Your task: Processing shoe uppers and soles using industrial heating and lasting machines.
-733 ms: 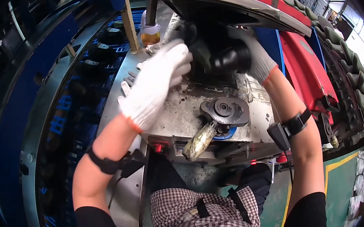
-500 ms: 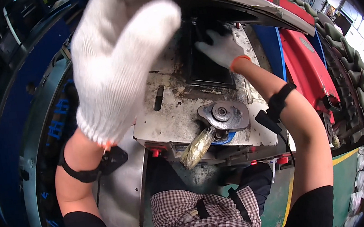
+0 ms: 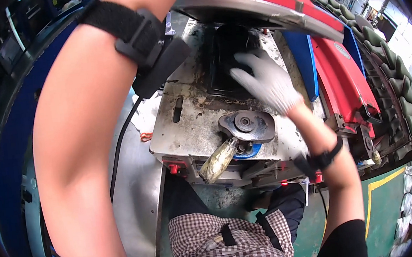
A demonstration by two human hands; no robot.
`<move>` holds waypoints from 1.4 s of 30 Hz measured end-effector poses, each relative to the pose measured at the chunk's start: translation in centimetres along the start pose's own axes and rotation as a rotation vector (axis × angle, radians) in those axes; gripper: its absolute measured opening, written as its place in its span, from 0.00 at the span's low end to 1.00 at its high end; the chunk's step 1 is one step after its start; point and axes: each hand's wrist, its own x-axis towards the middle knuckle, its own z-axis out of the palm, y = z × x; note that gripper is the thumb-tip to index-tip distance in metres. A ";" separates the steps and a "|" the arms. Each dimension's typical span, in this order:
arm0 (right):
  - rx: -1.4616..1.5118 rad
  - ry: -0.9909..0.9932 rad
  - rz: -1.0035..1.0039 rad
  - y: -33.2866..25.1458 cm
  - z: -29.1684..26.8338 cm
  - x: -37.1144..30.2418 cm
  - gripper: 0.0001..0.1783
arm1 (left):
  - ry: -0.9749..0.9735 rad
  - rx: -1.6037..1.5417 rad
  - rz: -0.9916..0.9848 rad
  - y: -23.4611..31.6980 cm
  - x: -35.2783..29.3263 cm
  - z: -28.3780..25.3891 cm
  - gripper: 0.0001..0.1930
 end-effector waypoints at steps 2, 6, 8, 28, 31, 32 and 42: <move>0.242 0.230 -0.107 -2.3 -2.7 -5.1 0.14 | 0.017 -0.058 0.035 0.9 0.0 1.5 0.20; 0.542 0.067 -0.231 -5.0 -2.0 -15.9 0.09 | -0.158 -0.330 -0.093 4.3 -1.4 1.5 0.17; 0.764 -0.155 -0.065 -6.8 -0.1 -18.6 0.11 | -0.248 -0.635 -0.285 7.4 -1.6 1.8 0.20; 2.829 -0.184 0.897 -7.3 -0.4 -21.1 0.40 | -0.775 -0.845 -0.426 15.7 -5.7 3.5 0.27; 2.178 0.077 0.689 -4.3 -4.0 -22.6 0.47 | -0.759 -0.835 -0.429 15.8 -5.6 3.0 0.28; 1.969 0.091 0.486 -1.6 -3.0 -24.4 0.38 | -0.767 -0.819 -0.436 15.8 -5.5 3.1 0.29; -0.639 0.652 0.612 20.4 -18.3 -31.8 0.18 | -0.833 -0.840 -0.488 15.7 -4.6 3.0 0.29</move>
